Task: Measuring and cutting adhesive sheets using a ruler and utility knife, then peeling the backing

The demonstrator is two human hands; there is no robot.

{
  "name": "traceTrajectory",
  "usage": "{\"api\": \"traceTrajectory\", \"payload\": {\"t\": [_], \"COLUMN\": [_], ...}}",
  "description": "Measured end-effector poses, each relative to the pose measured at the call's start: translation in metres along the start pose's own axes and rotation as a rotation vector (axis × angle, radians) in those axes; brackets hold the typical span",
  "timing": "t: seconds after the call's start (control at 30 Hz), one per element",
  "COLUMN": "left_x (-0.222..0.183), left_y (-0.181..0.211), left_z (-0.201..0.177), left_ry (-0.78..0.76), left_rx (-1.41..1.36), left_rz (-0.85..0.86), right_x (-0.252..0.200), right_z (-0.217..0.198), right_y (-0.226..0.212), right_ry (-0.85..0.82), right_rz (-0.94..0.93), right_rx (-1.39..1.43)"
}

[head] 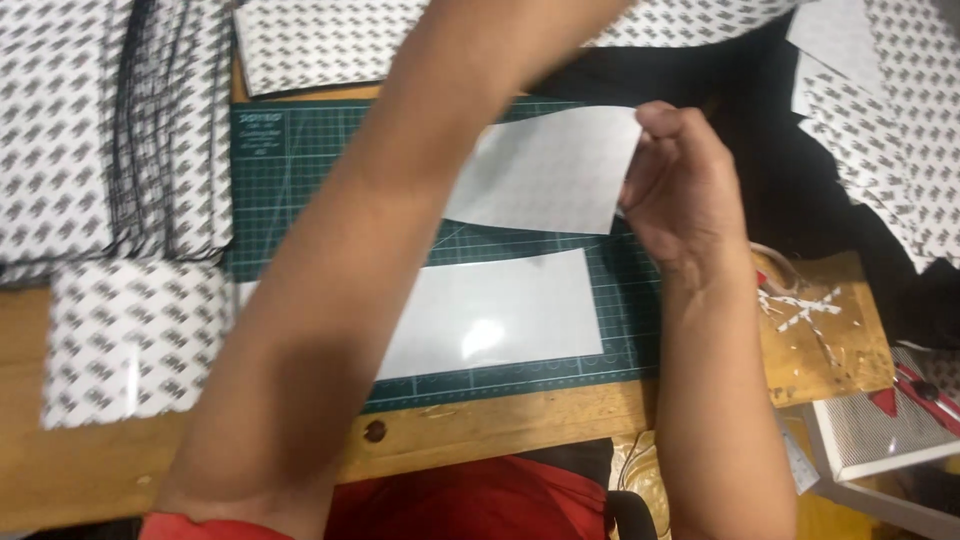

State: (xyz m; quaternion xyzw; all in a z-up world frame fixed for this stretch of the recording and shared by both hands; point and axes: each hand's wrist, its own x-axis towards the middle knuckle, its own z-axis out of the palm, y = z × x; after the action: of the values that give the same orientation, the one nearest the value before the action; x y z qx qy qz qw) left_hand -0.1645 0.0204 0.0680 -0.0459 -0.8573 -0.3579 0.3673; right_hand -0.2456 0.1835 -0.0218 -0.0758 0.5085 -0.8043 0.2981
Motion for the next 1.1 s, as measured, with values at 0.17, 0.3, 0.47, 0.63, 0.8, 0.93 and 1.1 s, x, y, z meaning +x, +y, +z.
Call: {"api": "traceTrajectory", "payload": {"t": [0.17, 0.3, 0.47, 0.63, 0.8, 0.93, 1.1], "left_x": [-0.02, -0.036, -0.043, -0.05, -0.059, -0.064, -0.071], "left_y": [0.02, 0.036, 0.026, 0.021, 0.024, 0.035, 0.047], "left_z": [-0.026, -0.035, -0.022, 0.003, 0.014, 0.013, 0.01], "left_ry": [0.043, -0.096, -0.185, -0.17, -0.071, -0.032, 0.1], "left_rx": [0.078, 0.073, 0.243, 0.384, 0.68, 0.737, 0.96], "left_rz": [0.002, -0.119, -0.141, -0.054, 0.049, 0.056, 0.096], "right_x": [-0.011, -0.015, -0.022, -0.02, -0.023, -0.023, -0.025], "right_z": [0.018, 0.025, 0.034, 0.034, 0.036, 0.034, 0.037], "right_y": [-0.001, -0.002, -0.001, 0.001, 0.0, 0.002, 0.003], "right_ry": [-0.063, -0.095, -0.104, -0.034, -0.137, -0.12, -0.075], "right_rz": [-0.002, -0.002, -0.022, -0.007, 0.01, 0.002, 0.005], "right_rx": [-0.018, 0.023, 0.001, -0.038, -0.002, -0.006, 0.005]}}
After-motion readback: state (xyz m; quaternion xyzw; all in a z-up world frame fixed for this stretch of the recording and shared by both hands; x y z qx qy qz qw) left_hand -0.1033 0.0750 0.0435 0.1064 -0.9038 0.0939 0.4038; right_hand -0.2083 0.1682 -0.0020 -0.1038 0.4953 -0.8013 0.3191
